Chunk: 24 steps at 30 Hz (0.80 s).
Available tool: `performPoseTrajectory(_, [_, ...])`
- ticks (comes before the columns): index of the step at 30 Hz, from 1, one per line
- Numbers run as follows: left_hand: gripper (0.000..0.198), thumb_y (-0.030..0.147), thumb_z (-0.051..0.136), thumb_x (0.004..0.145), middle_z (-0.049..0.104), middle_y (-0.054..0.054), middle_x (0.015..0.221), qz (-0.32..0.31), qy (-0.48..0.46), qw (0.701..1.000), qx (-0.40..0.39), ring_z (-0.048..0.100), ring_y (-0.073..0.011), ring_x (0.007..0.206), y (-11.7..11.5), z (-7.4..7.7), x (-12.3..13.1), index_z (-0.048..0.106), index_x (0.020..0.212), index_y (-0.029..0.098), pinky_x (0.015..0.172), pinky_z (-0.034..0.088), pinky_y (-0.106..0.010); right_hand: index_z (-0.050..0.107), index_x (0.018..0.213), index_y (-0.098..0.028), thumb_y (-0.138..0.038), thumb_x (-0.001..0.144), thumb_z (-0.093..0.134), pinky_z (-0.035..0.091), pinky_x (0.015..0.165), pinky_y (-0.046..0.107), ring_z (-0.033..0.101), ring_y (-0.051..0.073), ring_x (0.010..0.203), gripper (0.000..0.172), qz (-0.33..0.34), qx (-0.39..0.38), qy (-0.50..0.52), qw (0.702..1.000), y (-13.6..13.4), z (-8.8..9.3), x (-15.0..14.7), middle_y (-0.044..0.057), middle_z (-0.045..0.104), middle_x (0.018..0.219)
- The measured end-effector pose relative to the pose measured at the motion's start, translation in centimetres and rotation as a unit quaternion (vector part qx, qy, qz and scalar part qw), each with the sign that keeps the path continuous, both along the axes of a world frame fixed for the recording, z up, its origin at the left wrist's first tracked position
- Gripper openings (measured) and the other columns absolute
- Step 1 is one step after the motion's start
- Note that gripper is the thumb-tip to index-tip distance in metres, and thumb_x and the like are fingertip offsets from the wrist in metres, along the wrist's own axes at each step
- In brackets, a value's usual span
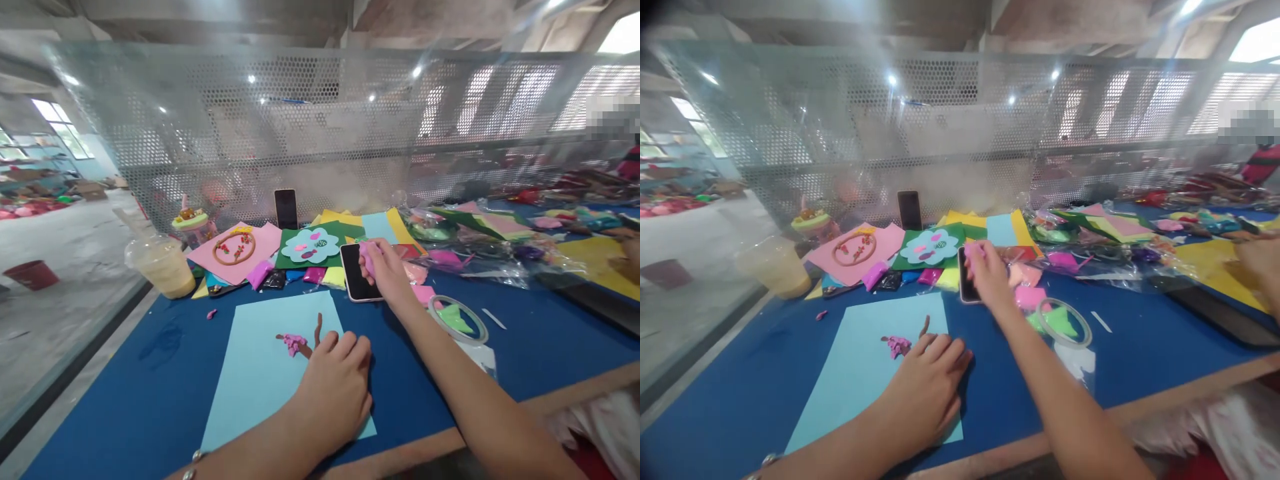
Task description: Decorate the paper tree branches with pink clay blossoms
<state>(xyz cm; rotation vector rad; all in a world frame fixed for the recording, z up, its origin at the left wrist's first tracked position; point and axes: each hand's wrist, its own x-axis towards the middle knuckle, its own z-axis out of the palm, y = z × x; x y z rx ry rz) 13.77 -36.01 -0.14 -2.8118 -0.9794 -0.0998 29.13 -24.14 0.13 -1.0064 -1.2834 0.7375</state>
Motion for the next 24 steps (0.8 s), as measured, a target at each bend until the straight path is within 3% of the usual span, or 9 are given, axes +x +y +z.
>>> performPoseTrajectory(10, [0.028, 0.023, 0.050, 0.086, 0.058, -0.008, 0.097, 0.007, 0.017, 1.000, 0.008, 0.047, -0.0223, 0.089, -0.15, -0.39, 0.23, 0.061, 0.109, 0.013, 0.082, 0.037, -0.038, 0.049, 0.087, -0.023, -0.056, 0.087, 0.042, 0.036, 0.044, 0.022, 0.049, 0.011, 0.051, 0.034, 0.031, -0.018, -0.043, 0.998, 0.24, -0.61, -0.29, -0.002, 0.054, 0.068])
performPoseTrajectory(18, [0.032, 0.022, 0.050, 0.085, 0.056, -0.006, 0.096, 0.016, -0.038, 0.998, -0.047, 0.047, -0.0236, 0.091, 0.13, 0.16, -0.34, 0.060, 0.115, 0.019, 0.084, 0.039, -0.041, 0.049, 0.087, -0.022, -0.055, 0.087, 0.041, 0.036, 0.043, 0.020, 0.050, 0.010, 0.051, 0.034, 0.037, -0.017, -0.052, 0.998, 0.03, -0.52, -0.58, -0.002, 0.053, 0.071])
performPoseTrajectory(24, [0.035, 0.016, 0.043, 0.084, 0.054, -0.007, 0.102, 0.086, -0.113, 0.984, -0.106, 0.048, -0.0252, 0.097, 0.38, 0.23, -0.74, 0.064, 0.111, 0.024, 0.087, 0.040, -0.046, 0.049, 0.086, -0.022, -0.054, 0.088, 0.041, 0.035, 0.043, 0.020, 0.050, 0.010, 0.050, 0.032, 0.041, -0.020, -0.050, 0.998, 0.18, -0.71, -0.58, -0.003, 0.053, 0.069])
